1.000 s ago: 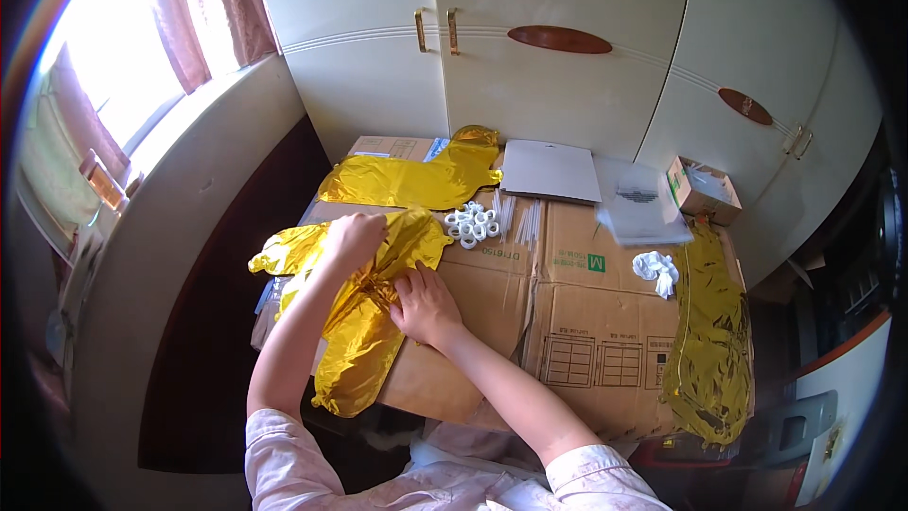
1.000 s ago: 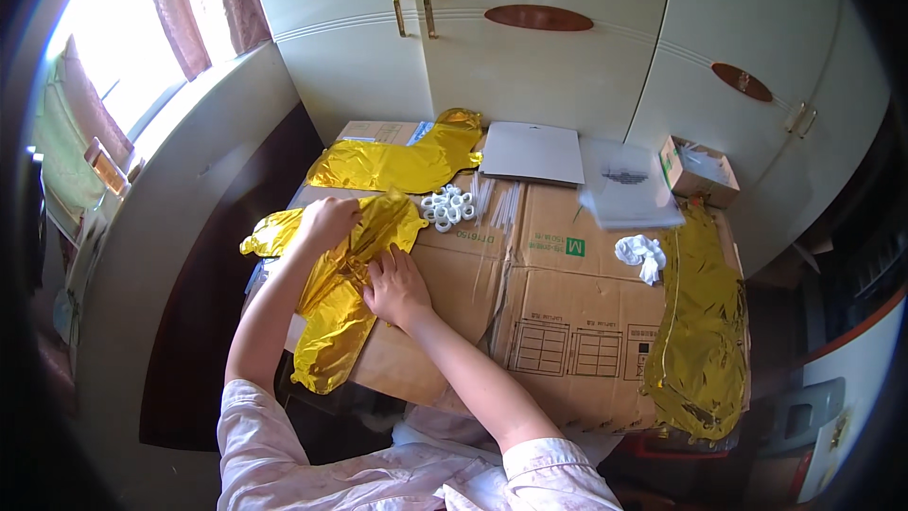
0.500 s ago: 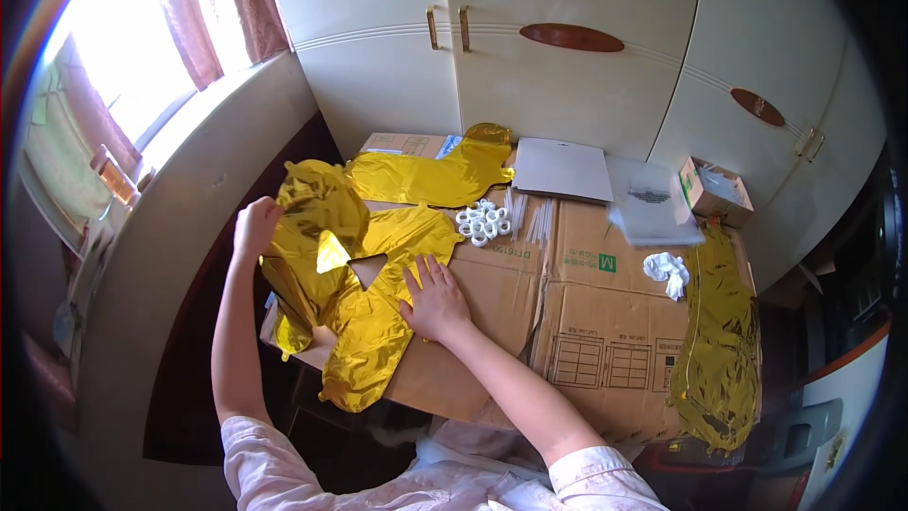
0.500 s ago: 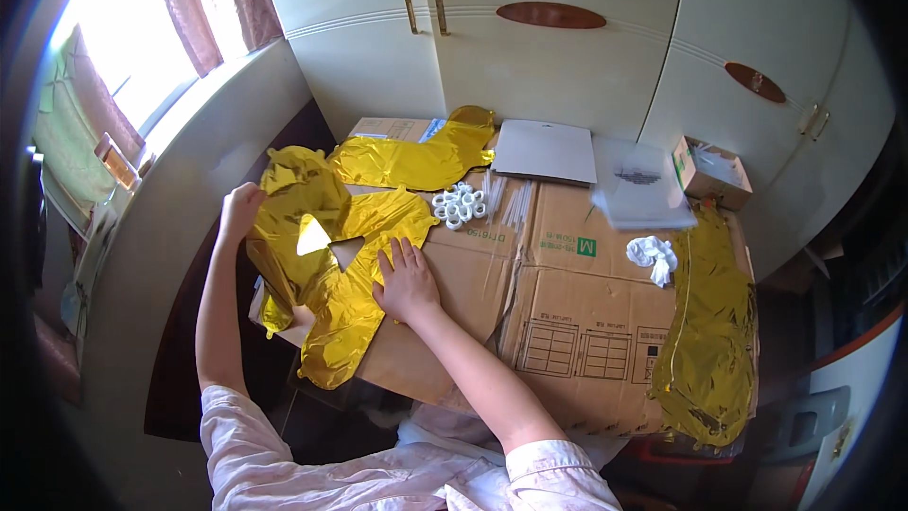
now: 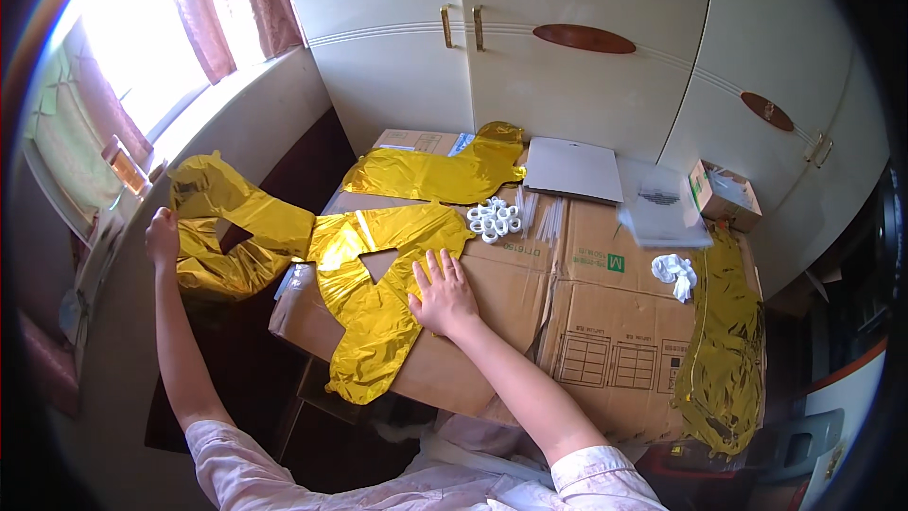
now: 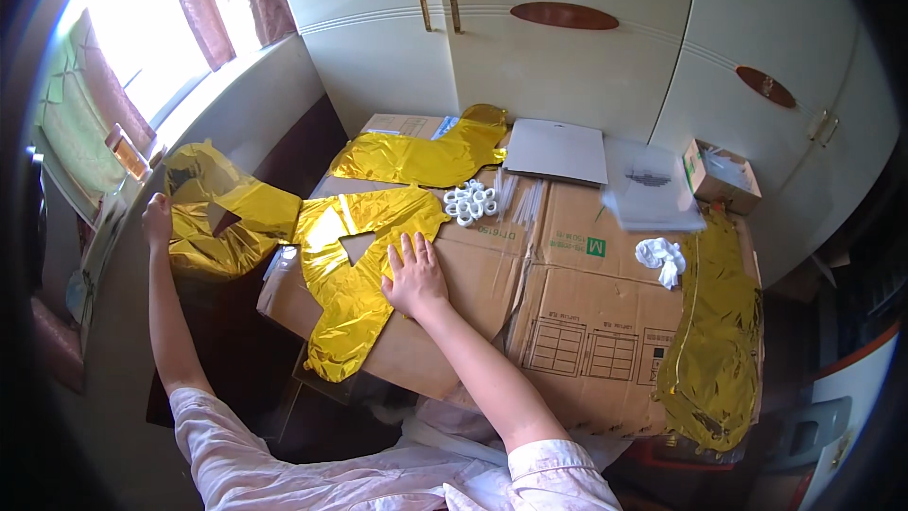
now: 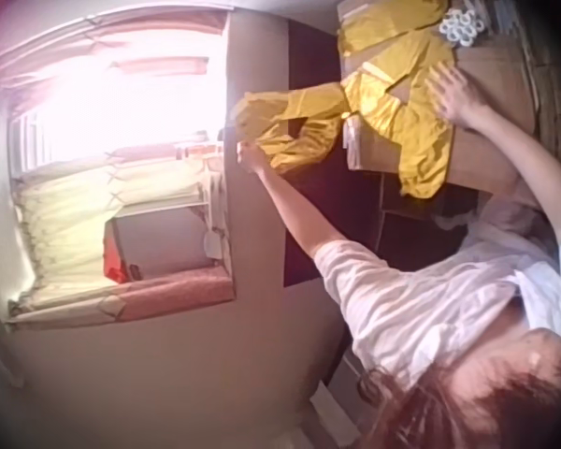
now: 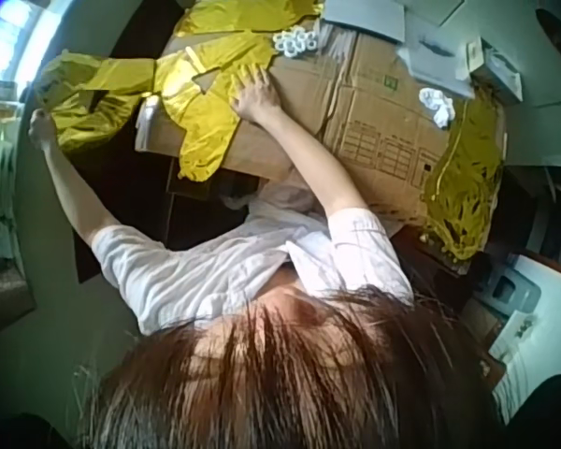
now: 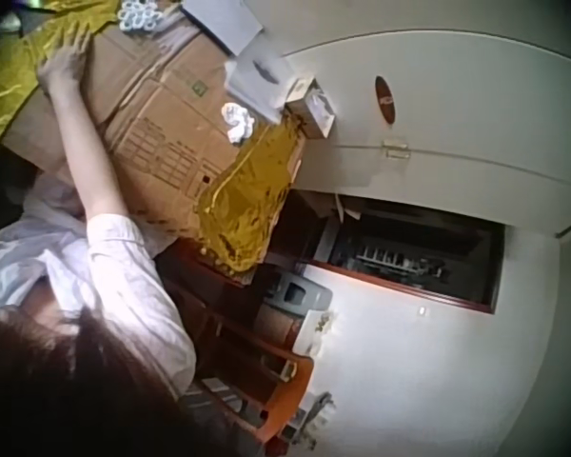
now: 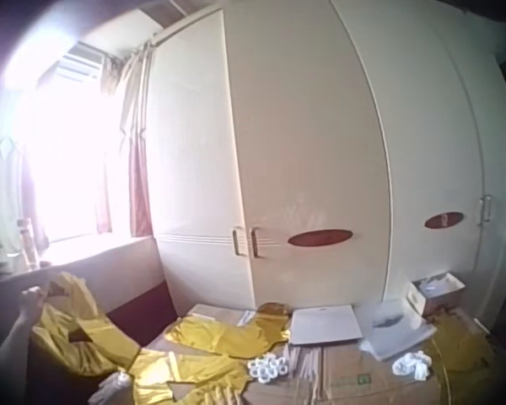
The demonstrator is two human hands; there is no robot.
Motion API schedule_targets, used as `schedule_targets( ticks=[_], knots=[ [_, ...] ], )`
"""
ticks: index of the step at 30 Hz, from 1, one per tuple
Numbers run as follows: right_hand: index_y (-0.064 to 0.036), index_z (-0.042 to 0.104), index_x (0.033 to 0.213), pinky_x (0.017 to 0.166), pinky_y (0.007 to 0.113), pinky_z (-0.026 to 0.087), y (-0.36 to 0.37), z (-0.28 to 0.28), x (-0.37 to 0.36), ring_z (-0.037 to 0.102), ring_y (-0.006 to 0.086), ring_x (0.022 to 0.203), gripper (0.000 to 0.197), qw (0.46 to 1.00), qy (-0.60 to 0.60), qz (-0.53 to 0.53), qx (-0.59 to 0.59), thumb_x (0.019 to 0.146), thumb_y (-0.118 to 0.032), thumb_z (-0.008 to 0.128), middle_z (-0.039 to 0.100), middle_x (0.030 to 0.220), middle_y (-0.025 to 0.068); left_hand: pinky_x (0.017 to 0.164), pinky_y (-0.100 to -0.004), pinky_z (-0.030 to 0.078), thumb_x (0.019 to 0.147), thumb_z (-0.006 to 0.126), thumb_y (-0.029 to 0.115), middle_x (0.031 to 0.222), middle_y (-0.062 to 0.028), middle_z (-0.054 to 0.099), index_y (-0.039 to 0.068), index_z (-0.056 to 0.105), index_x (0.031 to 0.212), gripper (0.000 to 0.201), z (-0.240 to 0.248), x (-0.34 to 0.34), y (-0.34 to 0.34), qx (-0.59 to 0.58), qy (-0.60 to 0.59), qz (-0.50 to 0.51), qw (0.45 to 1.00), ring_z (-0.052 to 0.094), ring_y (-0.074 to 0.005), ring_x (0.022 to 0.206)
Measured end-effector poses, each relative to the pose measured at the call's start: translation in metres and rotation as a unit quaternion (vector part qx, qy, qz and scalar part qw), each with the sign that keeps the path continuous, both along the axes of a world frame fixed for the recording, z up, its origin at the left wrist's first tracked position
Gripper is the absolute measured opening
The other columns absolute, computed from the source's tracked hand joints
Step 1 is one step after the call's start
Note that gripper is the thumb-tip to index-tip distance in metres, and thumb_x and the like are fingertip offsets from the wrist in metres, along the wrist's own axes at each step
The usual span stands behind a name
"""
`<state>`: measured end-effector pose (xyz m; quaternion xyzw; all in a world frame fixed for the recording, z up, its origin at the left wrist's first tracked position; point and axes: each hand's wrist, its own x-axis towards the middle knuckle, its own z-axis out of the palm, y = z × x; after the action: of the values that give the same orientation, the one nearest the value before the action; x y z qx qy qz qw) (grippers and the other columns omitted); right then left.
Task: Folding gold metallic film sheets around cardboard templates.
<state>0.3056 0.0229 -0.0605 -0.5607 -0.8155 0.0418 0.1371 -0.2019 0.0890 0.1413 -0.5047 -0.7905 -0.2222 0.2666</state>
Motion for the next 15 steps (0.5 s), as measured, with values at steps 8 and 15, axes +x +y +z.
schedule_targets(
  ticks=[8, 15],
  knots=[
    [-0.0104, 0.034, 0.147, 0.118, 0.045, 0.011, 0.000, 0.000, 0.004, 0.019, 0.0383, 0.143, 0.063, 1.000, -0.013, -0.008, -0.013, 0.093, -0.044, 0.039, 0.025, 0.153, 0.0187, 0.067, -0.0473, 0.053, 0.099, 0.041, 0.035, 0.097, -0.0127, 0.066, 0.013, 0.057, 0.105, 0.028, 0.046, 0.031, -0.032, 0.041, 0.160, 0.121, 0.979, 0.065, -0.0350, 0.085],
    [-0.0105, 0.033, 0.147, 0.118, 0.046, 0.010, -0.002, 0.003, -0.001, 0.017, 0.0387, 0.143, 0.064, 1.000, -0.016, -0.002, -0.016, 0.093, -0.044, 0.039, 0.023, 0.154, 0.0186, 0.069, -0.0461, 0.054, 0.100, 0.039, 0.032, 0.102, -0.0141, 0.064, 0.009, 0.055, 0.109, 0.030, 0.120, 0.014, -0.058, 0.037, 0.220, 0.147, 0.964, 0.066, -0.0354, 0.085]
  ],
)
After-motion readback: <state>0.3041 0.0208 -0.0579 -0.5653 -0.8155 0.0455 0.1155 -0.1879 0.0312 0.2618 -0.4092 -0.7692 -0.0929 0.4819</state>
